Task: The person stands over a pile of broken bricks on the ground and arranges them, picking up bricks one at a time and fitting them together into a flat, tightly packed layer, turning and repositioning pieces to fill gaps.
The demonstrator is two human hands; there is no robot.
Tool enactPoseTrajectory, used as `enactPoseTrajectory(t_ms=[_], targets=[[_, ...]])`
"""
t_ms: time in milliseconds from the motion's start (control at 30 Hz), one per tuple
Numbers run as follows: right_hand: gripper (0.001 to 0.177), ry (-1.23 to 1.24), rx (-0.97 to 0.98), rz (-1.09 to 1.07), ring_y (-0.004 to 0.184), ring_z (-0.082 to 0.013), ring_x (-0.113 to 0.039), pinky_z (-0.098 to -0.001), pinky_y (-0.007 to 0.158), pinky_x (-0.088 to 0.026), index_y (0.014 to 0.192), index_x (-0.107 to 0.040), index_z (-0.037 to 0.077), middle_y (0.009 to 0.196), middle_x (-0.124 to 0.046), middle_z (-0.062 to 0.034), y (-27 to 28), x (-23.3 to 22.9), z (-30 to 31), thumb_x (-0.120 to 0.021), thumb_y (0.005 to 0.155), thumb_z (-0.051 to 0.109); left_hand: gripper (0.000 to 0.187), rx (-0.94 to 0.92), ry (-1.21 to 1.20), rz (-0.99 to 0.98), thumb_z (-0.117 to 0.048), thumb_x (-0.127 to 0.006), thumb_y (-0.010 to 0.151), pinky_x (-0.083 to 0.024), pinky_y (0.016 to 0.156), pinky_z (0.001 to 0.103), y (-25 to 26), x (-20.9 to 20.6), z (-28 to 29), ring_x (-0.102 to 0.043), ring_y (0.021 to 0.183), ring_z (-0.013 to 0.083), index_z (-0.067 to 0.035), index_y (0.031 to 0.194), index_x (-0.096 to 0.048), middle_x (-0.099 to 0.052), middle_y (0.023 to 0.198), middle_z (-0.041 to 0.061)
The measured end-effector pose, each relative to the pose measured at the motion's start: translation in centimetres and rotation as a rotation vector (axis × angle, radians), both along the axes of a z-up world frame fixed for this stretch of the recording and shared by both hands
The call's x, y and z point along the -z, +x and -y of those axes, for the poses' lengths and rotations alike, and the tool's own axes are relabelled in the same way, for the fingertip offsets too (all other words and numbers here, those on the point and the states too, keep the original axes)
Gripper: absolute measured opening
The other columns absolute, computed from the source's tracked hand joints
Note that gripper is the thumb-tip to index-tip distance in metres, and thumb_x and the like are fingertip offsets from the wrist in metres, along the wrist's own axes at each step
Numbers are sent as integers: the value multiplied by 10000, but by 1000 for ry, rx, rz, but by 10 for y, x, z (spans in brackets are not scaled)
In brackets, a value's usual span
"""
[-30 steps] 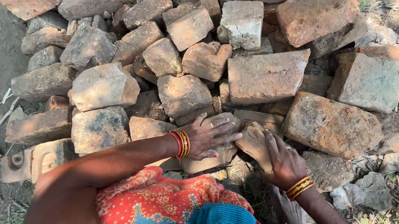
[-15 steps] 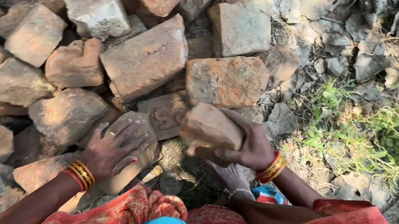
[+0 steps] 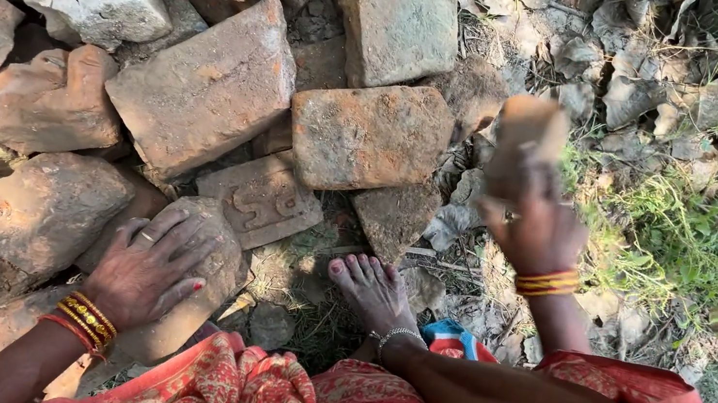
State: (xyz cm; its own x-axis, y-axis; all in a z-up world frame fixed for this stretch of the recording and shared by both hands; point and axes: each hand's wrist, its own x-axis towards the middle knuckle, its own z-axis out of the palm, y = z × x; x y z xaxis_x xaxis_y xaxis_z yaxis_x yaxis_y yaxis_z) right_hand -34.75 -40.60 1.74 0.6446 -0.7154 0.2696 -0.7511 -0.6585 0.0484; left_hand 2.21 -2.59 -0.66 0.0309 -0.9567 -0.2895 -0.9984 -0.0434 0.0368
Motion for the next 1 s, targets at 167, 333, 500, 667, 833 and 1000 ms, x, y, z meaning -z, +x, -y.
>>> enactPoseTrajectory(t_ms=[167, 333, 500, 667, 833, 1000], targets=[[455, 291, -161, 160, 969, -169, -756, -312, 790, -624, 1405, -517, 256, 1414, -662, -24, -49, 151, 7, -680, 1028, 450, 718, 48, 88, 45, -579, -488, 880, -321, 1055, 616, 5, -3, 10, -230, 1503, 305, -339, 1544, -360, -295, 1628, 57], [1379, 243, -32, 105, 1439, -447, -428, -535, 1041, -518, 1632, -212, 177, 1627, -305, -231, -15, 69, 46, -948, 531, 564, 701, 32, 131, 71, -585, -460, 914, -335, 1101, 608, 2, -4, 6, -200, 1521, 276, -346, 1562, -335, -286, 1619, 39], [1659, 410, 40, -60, 1429, -581, -260, -799, 939, -308, 1619, -95, 278, 1603, -117, -340, 15, 85, 51, -1055, 314, 634, 726, -8, 160, 84, -581, -453, 914, -321, 1100, 649, -2, 0, -1, -176, 1510, 264, -363, 1587, -293, -236, 1682, 32], [1391, 469, 54, 50, 1408, -416, -480, -808, 1128, -321, 1665, -237, 464, 1670, -301, -233, 1, 115, 66, -920, 453, 494, 711, 5, 220, 73, -540, -459, 932, -311, 1102, 653, 2, 1, -1, -139, 1525, 275, -360, 1597, -283, -193, 1703, 35], [1548, 509, -14, -114, 1370, -471, -457, -793, 1079, -228, 1643, -175, 424, 1615, -265, -233, -8, 106, 43, -924, 305, 639, 697, -3, 221, 33, -530, -466, 937, -309, 1103, 659, -2, -8, 2, -131, 1536, 291, -350, 1589, -301, -205, 1655, 45], [1529, 634, -94, -134, 1485, -441, -237, -863, 1073, -37, 1634, -103, 356, 1750, -73, -182, 6, 67, 35, -876, 368, 723, 696, 19, 174, 20, -536, -463, 937, -304, 1082, 676, 5, 0, 7, -128, 1530, 303, -347, 1590, -312, -206, 1671, 56]])
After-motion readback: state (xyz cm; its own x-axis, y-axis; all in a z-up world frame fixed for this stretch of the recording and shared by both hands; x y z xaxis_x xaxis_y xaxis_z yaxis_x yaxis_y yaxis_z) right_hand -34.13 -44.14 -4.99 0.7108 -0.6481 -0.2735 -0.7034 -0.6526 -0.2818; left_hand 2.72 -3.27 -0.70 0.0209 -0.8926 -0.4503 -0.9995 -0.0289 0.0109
